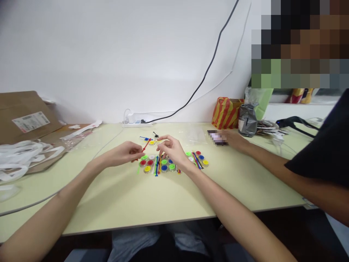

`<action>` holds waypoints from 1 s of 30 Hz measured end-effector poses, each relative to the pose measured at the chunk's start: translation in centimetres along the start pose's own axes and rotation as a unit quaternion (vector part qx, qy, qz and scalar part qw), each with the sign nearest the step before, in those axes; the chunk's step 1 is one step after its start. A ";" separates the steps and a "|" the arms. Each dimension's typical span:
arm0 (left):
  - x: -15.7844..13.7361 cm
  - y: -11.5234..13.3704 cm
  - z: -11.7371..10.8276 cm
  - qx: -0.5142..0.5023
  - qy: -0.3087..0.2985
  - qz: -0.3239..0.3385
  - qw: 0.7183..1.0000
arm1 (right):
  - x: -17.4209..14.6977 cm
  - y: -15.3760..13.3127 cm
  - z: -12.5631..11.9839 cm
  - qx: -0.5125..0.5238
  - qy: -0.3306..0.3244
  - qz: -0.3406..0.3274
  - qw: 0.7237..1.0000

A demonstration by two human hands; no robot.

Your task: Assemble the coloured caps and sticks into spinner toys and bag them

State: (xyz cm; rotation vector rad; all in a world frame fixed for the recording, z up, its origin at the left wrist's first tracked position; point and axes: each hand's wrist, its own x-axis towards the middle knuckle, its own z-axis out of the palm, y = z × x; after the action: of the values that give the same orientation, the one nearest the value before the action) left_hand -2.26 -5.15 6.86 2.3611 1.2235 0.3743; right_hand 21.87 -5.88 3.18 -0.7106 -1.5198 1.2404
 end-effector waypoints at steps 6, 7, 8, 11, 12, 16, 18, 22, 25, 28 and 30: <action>-3.0 -3.2 -2.8 0.039 -0.158 -0.174 0.971 | 0.4 0.3 -0.9 -0.032 0.044 0.005 0.999; -3.4 -3.3 -2.7 0.025 -0.177 -0.190 0.965 | 0.4 0.2 -0.8 -0.036 0.041 0.005 0.998; -3.8 -3.3 -2.5 0.011 -0.191 -0.199 0.961 | 0.4 0.1 -0.8 -0.040 0.037 0.002 0.999; -4.3 -2.8 -1.7 -0.010 -0.211 -0.196 0.958 | 0.3 -0.1 -0.6 -0.053 0.024 -0.010 0.998; -4.3 -2.7 -1.5 -0.012 -0.211 -0.191 0.959 | 0.3 -0.2 -0.6 -0.055 0.021 -0.012 0.998; -3.8 -2.6 -1.1 0.030 -0.133 -0.156 0.978 | 0.2 -0.1 -0.8 -0.056 0.018 -0.019 0.998; -3.6 -2.8 -1.0 0.070 -0.075 -0.123 0.987 | 0.2 0.1 -1.0 -0.061 0.020 -0.029 0.998; -3.4 -3.1 -0.4 0.101 -0.056 -0.085 0.990 | 0.2 -0.1 -1.2 -0.066 0.024 -0.039 0.997; -3.1 -2.9 0.1 0.111 -0.066 -0.068 0.989 | 0.1 -0.4 -1.1 -0.068 0.030 -0.036 0.997; -2.8 -2.5 0.3 0.118 -0.074 -0.069 0.988 | 0.0 -0.7 -1.0 -0.069 0.031 -0.027 0.997; -2.6 -2.4 0.4 0.119 -0.075 -0.070 0.988 | -0.1 -0.7 -0.9 -0.070 0.030 -0.024 0.997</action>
State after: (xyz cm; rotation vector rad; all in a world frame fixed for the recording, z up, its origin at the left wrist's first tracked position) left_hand -5.25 -6.15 5.21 2.4282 1.4177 0.0032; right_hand 22.85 -5.85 3.82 -0.7904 -1.5760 1.0761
